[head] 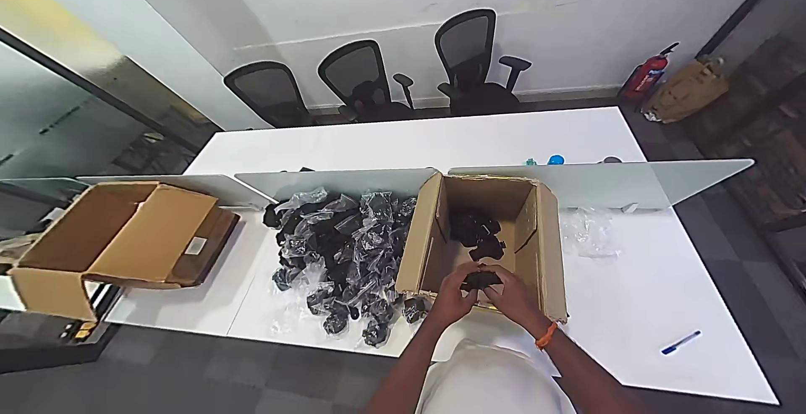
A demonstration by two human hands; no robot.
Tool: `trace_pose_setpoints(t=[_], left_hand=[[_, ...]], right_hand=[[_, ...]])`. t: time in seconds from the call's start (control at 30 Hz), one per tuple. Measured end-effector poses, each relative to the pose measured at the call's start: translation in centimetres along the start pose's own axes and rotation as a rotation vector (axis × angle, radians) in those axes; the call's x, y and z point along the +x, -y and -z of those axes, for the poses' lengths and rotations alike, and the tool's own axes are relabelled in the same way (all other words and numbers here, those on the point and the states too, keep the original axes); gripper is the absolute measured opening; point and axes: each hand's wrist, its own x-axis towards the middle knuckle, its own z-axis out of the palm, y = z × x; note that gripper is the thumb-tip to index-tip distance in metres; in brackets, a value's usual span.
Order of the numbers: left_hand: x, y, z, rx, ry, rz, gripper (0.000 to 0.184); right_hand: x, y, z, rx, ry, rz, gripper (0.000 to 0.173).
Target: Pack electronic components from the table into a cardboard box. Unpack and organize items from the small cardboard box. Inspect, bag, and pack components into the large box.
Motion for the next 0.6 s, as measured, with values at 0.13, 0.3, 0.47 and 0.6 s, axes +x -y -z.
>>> trace_pose_setpoints(t=[0.13, 0.3, 0.47, 0.6], left_hand=[[0.1, -0.2, 0.3, -0.133, -0.037, 0.109, 0.070], [0.4, 0.0, 0.7, -0.191, -0.005, 0.135, 0.067], [0.8, -0.2, 1.5, -0.352, 0.140, 0.079, 0.054], [0.3, 0.1, 1.8, -0.359, 0.145, 0.100, 0.047]], right_hand=[[0.0, 0.0, 0.3, 0.119, -0.006, -0.022, 0.036], [-0.3, 0.0, 0.7, 0.556, -0.044, 0.004, 0.029], [-0.3, 0.0, 1.3, 0.658, 0.050, -0.014, 0.027], [-0.1, -0.2, 1.0, 0.566, 0.132, -0.018, 0.033]])
